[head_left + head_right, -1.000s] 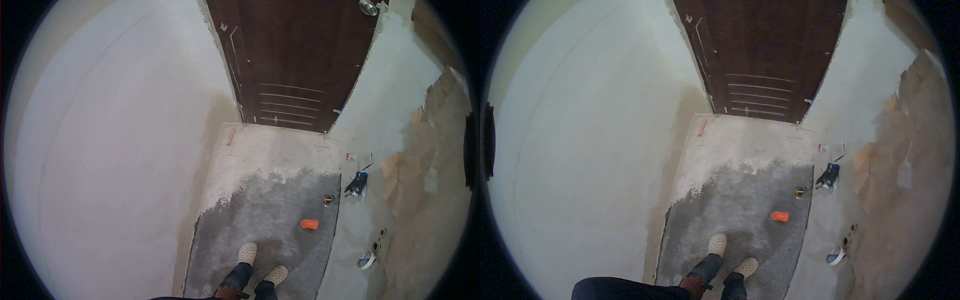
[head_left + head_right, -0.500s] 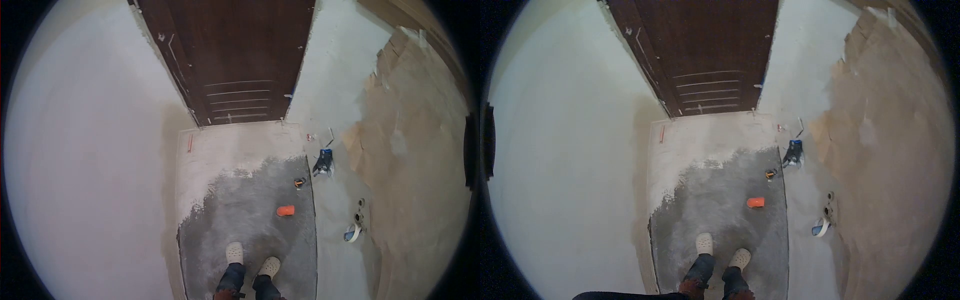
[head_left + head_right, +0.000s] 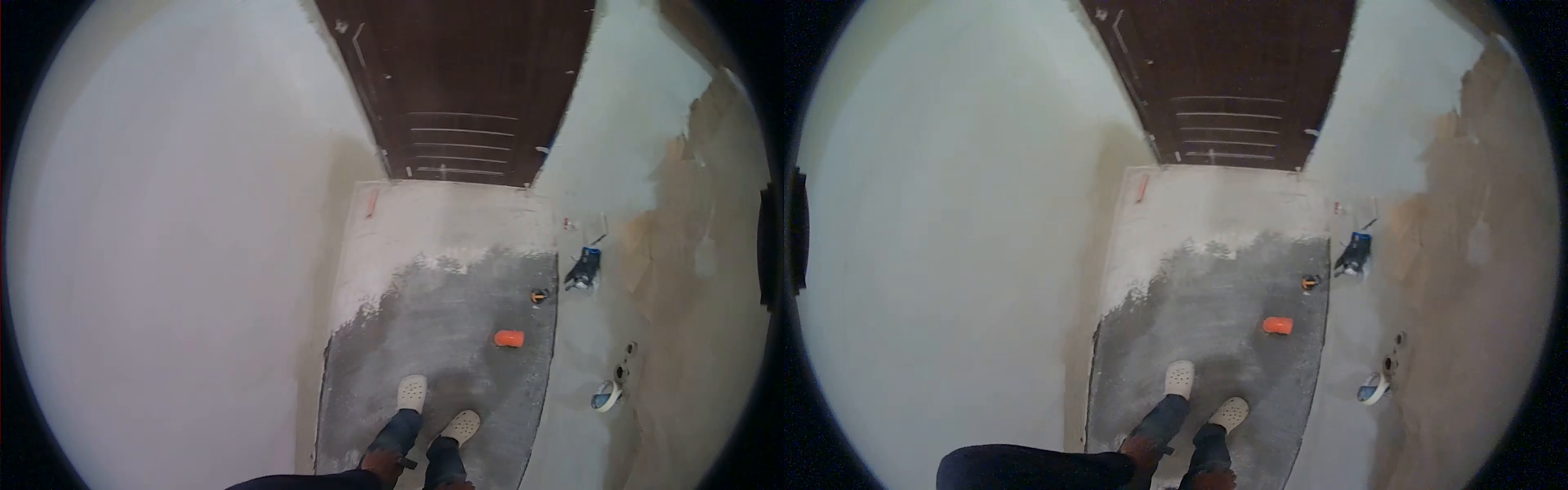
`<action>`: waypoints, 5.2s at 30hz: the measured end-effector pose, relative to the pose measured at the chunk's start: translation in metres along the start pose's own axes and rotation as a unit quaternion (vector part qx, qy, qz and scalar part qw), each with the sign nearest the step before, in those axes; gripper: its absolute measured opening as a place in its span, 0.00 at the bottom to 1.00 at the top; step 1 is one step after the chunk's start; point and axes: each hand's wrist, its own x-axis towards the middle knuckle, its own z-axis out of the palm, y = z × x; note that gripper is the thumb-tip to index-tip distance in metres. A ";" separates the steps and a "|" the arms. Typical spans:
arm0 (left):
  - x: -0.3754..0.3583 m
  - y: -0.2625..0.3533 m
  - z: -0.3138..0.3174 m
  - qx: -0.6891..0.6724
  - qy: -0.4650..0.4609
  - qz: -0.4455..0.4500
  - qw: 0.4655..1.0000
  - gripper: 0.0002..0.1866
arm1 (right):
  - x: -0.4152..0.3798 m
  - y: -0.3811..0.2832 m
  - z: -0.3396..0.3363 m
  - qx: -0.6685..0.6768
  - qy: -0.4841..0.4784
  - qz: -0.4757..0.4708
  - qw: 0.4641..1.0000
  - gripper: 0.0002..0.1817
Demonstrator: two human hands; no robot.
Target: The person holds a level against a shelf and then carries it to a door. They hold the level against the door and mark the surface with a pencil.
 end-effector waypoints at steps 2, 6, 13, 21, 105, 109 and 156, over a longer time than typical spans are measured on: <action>0.040 -0.035 0.071 -0.051 0.125 0.051 0.990 0.22 | -0.003 -0.001 -0.006 -0.002 -0.005 0.004 1.000 0.24; 0.045 -0.037 0.077 -0.058 0.099 0.032 0.993 0.22 | 0.000 -0.002 -0.009 -0.009 -0.008 0.007 1.000 0.24; 0.024 -0.020 0.036 -0.069 0.062 -0.008 0.996 0.21 | 0.005 -0.005 -0.011 -0.009 -0.002 0.011 1.000 0.26; 0.043 -0.031 0.050 -0.060 0.074 -0.012 0.995 0.23 | 0.011 -0.010 -0.025 -0.019 0.001 0.020 1.000 0.27; -0.060 0.128 -0.613 -0.821 0.489 0.258 0.142 0.28 | 0.104 -0.266 -0.834 0.486 -0.092 -0.415 0.764 0.22; -0.038 0.126 -0.599 -0.583 0.715 0.180 0.343 0.30 | 0.106 -0.261 -0.832 0.506 -0.101 -0.423 0.745 0.23; -0.046 0.095 -0.629 -0.771 0.524 0.335 0.139 0.26 | 0.079 -0.211 -0.787 0.448 0.127 -0.580 0.668 0.13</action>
